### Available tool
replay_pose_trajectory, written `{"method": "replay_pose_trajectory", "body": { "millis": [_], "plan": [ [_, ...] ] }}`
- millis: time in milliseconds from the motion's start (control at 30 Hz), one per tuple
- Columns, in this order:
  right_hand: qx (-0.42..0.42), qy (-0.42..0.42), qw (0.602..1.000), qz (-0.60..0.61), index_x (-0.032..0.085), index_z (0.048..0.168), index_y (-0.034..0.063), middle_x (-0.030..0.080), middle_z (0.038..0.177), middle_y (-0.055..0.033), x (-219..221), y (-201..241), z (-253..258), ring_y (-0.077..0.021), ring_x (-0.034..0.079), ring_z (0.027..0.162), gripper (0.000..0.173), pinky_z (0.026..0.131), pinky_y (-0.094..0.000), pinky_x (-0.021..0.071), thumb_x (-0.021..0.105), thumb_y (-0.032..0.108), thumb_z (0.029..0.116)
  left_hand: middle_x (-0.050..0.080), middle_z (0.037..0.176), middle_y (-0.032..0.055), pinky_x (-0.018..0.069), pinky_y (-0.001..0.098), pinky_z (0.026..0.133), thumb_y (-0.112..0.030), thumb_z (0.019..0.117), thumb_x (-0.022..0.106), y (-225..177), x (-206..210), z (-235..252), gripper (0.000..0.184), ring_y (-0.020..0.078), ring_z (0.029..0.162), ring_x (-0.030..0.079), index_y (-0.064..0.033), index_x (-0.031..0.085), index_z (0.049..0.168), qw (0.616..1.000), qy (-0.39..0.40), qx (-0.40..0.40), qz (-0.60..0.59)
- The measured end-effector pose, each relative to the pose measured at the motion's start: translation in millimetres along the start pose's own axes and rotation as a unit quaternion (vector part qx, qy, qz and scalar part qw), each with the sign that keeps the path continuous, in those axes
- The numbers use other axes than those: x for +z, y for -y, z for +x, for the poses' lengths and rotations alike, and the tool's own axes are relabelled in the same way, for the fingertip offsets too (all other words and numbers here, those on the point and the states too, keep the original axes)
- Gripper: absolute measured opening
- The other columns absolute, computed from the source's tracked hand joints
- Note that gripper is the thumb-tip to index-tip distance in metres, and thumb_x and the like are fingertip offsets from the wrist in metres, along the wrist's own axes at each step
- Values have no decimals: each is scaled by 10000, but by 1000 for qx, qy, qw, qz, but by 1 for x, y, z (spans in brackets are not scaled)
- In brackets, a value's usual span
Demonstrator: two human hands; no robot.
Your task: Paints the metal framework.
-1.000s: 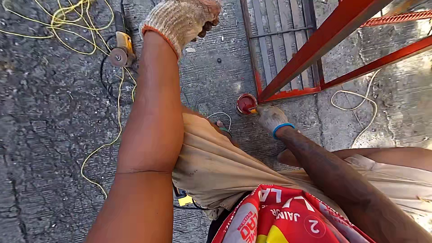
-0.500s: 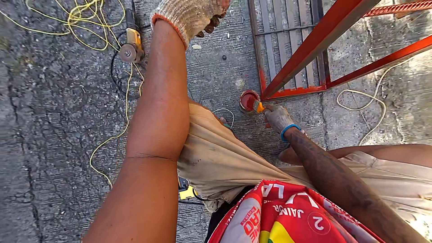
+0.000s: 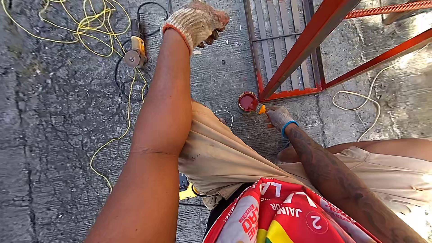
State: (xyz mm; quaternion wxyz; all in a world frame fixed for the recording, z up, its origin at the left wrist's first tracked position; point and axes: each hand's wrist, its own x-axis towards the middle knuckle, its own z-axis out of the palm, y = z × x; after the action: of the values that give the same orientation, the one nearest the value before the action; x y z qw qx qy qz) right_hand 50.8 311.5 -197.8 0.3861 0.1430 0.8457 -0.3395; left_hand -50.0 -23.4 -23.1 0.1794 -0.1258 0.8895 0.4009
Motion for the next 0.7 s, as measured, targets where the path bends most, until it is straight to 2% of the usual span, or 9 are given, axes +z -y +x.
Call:
{"method": "replay_pose_trajectory", "body": {
  "millis": [100,200,233,333,433,467,533,600,700],
  "plan": [
    [4,-8,1000,15,650,1357,159,721,983,-131,-3,2,0,-242,719,753,376,712,-461,629,490,343,1071,677,994,-52,534,267,741,-473,1036,537,2,-3,-2,355,36,816,635,-189,685,1190,1000,-3,3,-13],
    [-47,-26,998,-15,650,1369,163,729,994,-121,-8,14,0,-237,723,758,396,730,-465,628,485,361,1068,697,965,-70,542,241,705,-449,1024,577,3,-6,-10,314,25,781,647,-197,704,1161,999,-30,5,-40],
    [-78,-39,994,-61,663,1361,192,740,1025,-110,-9,21,-1,-241,731,812,391,775,-490,618,475,364,1064,694,959,-73,541,232,692,-427,1023,591,4,-7,-12,289,21,771,645,-196,705,1153,998,-36,16,-48],
    [-161,-70,953,-247,674,1362,274,738,1208,-94,-10,44,-3,-300,691,1143,380,973,-605,524,467,342,1051,720,977,-87,556,253,694,-474,994,617,19,-10,9,301,26,793,673,-248,724,1162,998,-31,32,-42],
    [-215,-98,880,-412,707,1242,217,728,1141,-142,5,47,2,-369,695,1094,310,867,-620,548,494,292,1028,729,971,-82,569,265,697,-469,985,634,23,-10,17,293,34,797,684,-253,730,1157,998,-30,30,-45],
    [-219,-99,858,-454,709,1235,185,709,1147,-181,9,45,1,-407,689,1065,301,837,-626,548,498,268,1037,720,962,-81,559,260,694,-461,992,625,19,-9,13,290,31,787,672,-248,727,1161,998,-29,24,-47],
    [-208,-80,835,-503,685,1262,119,667,1196,-244,13,41,-4,-466,664,1072,296,860,-650,536,486,196,1057,691,957,-75,542,242,698,-434,1016,595,10,-9,0,288,25,779,644,-221,703,1176,998,-27,10,-49],
    [-201,-67,828,-518,683,1239,88,667,1183,-244,14,37,-14,-457,663,1077,284,878,-642,531,483,156,1050,680,980,-70,539,246,727,-442,1028,567,11,-13,-5,306,25,801,638,-213,690,1188,999,-21,-8,-42],
    [-202,-70,860,-464,712,1201,121,710,1159,-191,1,29,-18,-408,680,1101,289,887,-632,540,504,237,1037,674,990,-69,543,269,747,-478,1030,539,19,-19,2,340,32,815,638,-210,683,1181,999,-12,-14,-29]
  ]
}}
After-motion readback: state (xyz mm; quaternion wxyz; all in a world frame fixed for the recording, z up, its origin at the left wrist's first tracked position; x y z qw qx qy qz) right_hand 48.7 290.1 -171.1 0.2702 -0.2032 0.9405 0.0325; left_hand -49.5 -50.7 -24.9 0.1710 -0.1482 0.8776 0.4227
